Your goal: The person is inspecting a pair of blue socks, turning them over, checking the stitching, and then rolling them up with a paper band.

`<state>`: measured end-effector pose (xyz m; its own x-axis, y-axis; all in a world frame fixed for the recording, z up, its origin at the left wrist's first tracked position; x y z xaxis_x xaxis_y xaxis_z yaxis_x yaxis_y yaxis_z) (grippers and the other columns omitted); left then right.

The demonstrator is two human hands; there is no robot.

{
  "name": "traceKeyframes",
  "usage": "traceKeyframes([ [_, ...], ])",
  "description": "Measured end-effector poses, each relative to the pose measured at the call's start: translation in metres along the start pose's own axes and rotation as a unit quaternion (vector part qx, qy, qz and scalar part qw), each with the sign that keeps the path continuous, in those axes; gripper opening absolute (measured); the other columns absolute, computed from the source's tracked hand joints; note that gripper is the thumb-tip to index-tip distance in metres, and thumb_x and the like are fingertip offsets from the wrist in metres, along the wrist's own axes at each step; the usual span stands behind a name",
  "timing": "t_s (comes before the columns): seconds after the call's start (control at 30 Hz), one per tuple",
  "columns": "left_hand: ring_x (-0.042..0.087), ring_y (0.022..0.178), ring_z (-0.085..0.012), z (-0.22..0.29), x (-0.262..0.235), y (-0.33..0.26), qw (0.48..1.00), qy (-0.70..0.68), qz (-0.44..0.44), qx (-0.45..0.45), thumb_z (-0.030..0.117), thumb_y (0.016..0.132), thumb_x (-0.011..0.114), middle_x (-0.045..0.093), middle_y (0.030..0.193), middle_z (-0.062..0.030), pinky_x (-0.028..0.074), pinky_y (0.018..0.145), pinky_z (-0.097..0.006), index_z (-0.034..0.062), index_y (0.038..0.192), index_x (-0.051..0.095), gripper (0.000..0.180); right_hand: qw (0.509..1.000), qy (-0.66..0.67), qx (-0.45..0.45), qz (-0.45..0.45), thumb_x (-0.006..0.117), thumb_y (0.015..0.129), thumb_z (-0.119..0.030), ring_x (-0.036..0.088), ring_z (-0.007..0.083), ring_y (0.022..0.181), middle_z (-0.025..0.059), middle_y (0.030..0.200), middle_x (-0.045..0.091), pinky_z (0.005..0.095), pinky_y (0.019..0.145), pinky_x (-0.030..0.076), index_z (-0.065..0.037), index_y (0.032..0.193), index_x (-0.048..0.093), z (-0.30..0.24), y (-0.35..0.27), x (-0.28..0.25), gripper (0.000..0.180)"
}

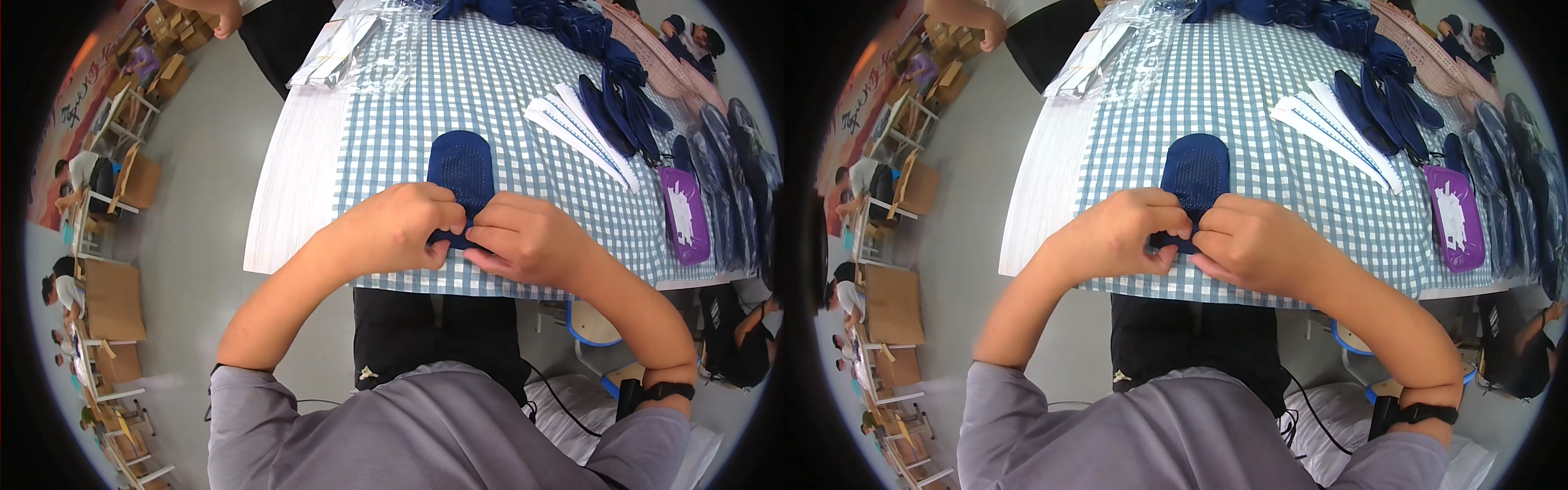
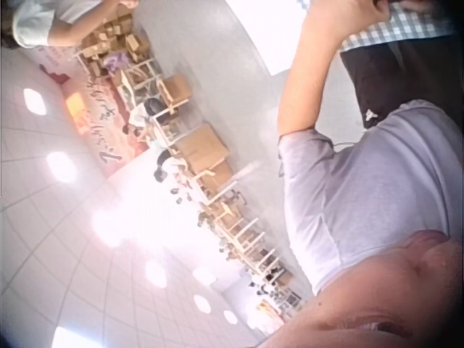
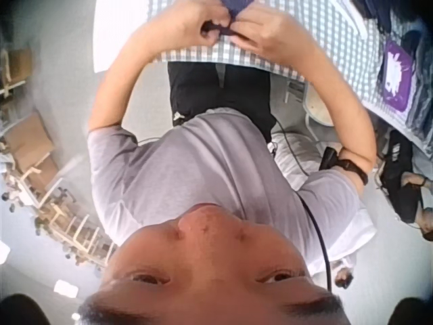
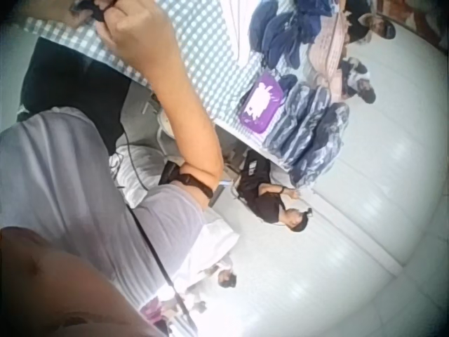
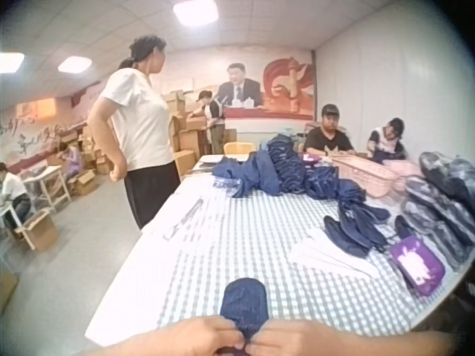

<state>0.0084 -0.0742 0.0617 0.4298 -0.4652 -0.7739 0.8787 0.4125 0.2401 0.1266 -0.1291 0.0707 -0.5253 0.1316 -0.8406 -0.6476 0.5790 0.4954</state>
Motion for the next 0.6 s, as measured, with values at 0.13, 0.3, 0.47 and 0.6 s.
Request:
traceKeyframes([
  [0.13, 0.07, 0.075, -0.0319, -0.004, -0.003, 0.006, 0.999, -0.028, -0.019, 0.001, -0.003, 0.073, 0.079, 0.072, 0.089, -0.0129, 0.057, 0.066, -0.04, -0.0012, 0.097, 0.075, 0.025, 0.999, -0.001, 0.023, -0.046, 0.083, 0.083, -0.018, 0.067, 0.0267, 0.08, 0.006, 0.081, 0.066, 0.0382, 0.074, 0.058, -0.005, 0.083, 0.07, 0.001, 0.003, 0.006, 0.019],
  [0.3, 0.071, 0.073, -0.0254, -0.023, -0.002, 0.017, 0.988, -0.069, -0.092, -0.101, -0.001, 0.073, 0.078, 0.073, 0.081, -0.0124, 0.057, 0.064, -0.036, -0.0031, 0.089, 0.076, 0.017, 0.989, 0.038, 0.098, -0.102, 0.08, 0.085, -0.018, 0.068, 0.0307, 0.079, 0.011, 0.081, 0.067, 0.0426, 0.074, 0.058, -0.002, 0.081, 0.072, 0.018, 0.012, 0.01, 0.018],
  [0.47, 0.07, 0.07, -0.0257, -0.033, -0.005, 0.023, 0.989, -0.047, -0.096, -0.102, -0.001, 0.075, 0.077, 0.072, 0.08, -0.0122, 0.056, 0.065, -0.035, -0.0026, 0.09, 0.077, 0.015, 0.978, 0.065, 0.159, -0.118, 0.076, 0.085, -0.016, 0.069, 0.0346, 0.077, 0.0144, 0.079, 0.068, 0.046, 0.073, 0.058, 0.001, 0.076, 0.073, 0.032, 0.022, 0.008, 0.02],
  [0.6, 0.07, 0.078, -0.0286, -0.012, -0.014, 0.016, 1.0, 0.015, -0.01, -0.011, -0.001, 0.076, 0.079, 0.072, 0.087, -0.0112, 0.057, 0.067, -0.038, -0.0001, 0.094, 0.077, 0.018, 0.978, 0.082, 0.156, -0.115, 0.074, 0.086, -0.015, 0.069, 0.0353, 0.077, 0.0147, 0.079, 0.068, 0.0476, 0.074, 0.057, 0.003, 0.074, 0.074, 0.038, 0.025, 0.008, 0.021],
])
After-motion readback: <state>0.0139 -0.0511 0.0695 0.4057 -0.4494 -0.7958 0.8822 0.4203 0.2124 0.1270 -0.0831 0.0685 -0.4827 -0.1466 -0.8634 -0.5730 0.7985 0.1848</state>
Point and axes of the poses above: each hand's wrist, its own y-axis towards the middle knuckle, its own x-axis out of the palm, z = x × y, the point moved 8 cm from there along y, towards the middle knuckle
